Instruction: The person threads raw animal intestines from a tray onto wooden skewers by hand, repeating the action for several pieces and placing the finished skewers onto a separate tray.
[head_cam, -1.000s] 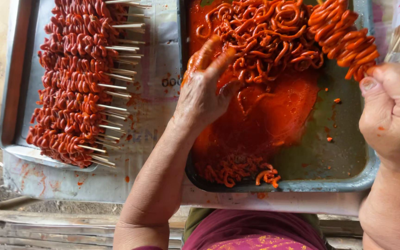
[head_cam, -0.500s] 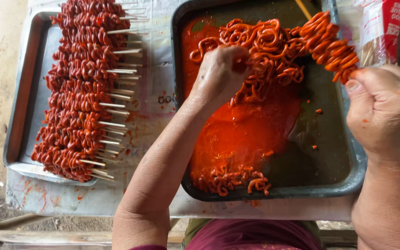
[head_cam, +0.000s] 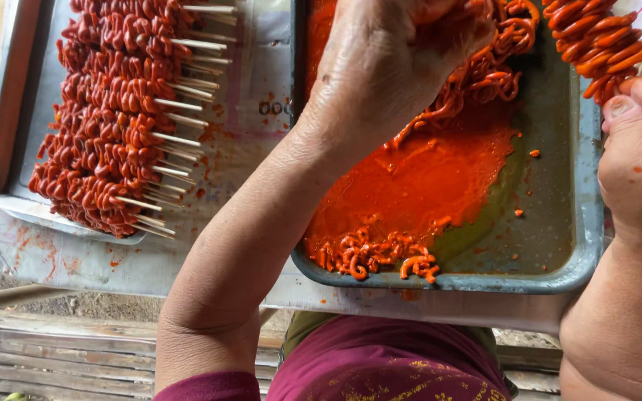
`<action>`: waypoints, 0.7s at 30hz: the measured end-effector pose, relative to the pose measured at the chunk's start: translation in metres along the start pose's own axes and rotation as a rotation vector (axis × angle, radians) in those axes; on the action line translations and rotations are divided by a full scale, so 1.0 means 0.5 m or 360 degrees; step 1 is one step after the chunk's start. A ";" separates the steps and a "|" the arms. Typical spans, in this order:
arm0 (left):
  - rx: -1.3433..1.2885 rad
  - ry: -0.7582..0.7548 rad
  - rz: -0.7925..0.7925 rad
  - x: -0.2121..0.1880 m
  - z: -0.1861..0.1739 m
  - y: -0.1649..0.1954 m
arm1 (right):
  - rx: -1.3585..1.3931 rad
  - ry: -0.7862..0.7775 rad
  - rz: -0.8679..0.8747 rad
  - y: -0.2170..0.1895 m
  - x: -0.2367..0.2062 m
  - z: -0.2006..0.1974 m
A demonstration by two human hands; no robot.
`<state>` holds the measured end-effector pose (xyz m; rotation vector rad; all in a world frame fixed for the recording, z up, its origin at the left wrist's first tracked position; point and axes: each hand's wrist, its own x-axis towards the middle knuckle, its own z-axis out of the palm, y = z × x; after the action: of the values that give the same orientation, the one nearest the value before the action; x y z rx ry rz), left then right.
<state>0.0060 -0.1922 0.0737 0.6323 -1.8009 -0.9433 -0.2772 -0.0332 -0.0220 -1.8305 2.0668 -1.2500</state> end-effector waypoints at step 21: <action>0.0585 -0.0603 -0.0247 -0.174 0.009 -0.109 | -0.0080 -0.0120 -0.0127 0.055 0.006 0.021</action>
<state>0.0369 -0.1553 -0.0173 0.8762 -2.3208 -0.8825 -0.2932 -0.0427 -0.0450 -1.9685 2.0224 -1.1373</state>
